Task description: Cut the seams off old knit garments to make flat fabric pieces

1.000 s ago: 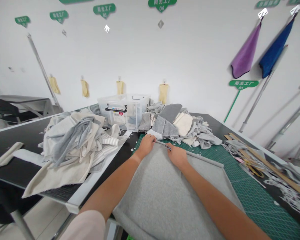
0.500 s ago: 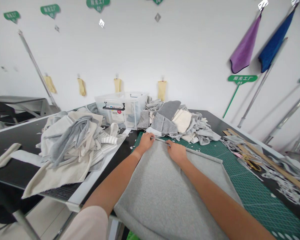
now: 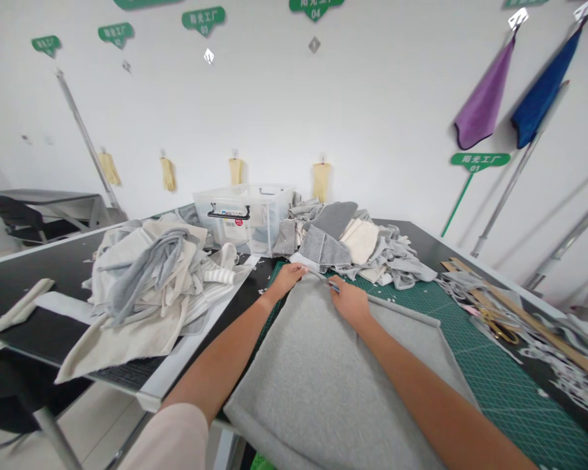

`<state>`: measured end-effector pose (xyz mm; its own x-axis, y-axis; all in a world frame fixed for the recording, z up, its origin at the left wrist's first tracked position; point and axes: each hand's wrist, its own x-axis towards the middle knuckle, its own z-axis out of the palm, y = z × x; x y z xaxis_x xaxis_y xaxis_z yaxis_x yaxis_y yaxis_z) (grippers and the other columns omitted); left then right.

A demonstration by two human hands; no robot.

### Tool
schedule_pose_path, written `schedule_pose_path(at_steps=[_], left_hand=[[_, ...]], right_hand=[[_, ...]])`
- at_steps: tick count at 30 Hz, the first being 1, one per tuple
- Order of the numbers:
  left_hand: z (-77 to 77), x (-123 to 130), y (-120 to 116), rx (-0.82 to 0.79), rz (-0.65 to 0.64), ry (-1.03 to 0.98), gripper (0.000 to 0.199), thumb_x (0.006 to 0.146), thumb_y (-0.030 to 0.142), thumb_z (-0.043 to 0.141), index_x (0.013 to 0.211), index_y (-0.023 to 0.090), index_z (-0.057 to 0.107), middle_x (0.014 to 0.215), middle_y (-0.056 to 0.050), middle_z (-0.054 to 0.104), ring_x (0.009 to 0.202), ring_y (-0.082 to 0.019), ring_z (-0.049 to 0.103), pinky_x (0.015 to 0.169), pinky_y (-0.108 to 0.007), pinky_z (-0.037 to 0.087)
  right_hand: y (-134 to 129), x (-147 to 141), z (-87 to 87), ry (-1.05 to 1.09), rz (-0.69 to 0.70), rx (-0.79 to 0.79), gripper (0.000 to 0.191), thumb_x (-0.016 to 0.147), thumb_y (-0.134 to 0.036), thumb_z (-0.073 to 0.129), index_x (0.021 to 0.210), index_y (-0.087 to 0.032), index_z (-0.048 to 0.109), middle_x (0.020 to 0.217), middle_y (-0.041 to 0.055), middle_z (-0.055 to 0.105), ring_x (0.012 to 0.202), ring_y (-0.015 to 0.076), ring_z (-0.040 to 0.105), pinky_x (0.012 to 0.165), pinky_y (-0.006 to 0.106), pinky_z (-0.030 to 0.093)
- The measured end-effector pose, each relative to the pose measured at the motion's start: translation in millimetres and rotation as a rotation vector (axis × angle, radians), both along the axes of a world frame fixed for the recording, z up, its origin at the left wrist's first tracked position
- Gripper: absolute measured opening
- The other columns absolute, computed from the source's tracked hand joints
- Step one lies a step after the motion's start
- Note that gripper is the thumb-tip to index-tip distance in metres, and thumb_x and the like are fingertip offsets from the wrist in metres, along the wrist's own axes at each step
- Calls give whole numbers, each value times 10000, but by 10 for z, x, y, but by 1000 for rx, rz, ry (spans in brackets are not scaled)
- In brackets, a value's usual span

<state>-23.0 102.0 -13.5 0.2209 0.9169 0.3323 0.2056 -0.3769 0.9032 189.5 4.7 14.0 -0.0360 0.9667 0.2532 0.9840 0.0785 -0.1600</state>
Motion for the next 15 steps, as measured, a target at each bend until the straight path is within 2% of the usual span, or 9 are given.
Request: schedule_pose_path(at_steps=[5,10,15], left_hand=[[148,108,-189,57,-26,57,436,890,543,545,688,157,552,595,38,459,598,-102,408,599,-236,321],[180,220,-300,88,-134,118,515,934,618,422,686,172,492,608,31,461,614,-114,426,613,-244,332],[151,269,-328,29,-226,143,555,917,660,425,679,167,514,603,20,490,574,-112,437,595,-254,339]], right_hand=[[19,27,-35,243,95,151,350,1018,-437,432,1301,-327,607,1010,21,756,932,220,709,785,281,454],[90,5,-107,571,183,245,339,969,-505,518,1224,-325,651,1028,23,752,997,237,700,821,307,486],[159,8,-163,691,264,251,295,921,-482,591,1117,-283,686,1005,29,750,921,232,700,836,327,499]])
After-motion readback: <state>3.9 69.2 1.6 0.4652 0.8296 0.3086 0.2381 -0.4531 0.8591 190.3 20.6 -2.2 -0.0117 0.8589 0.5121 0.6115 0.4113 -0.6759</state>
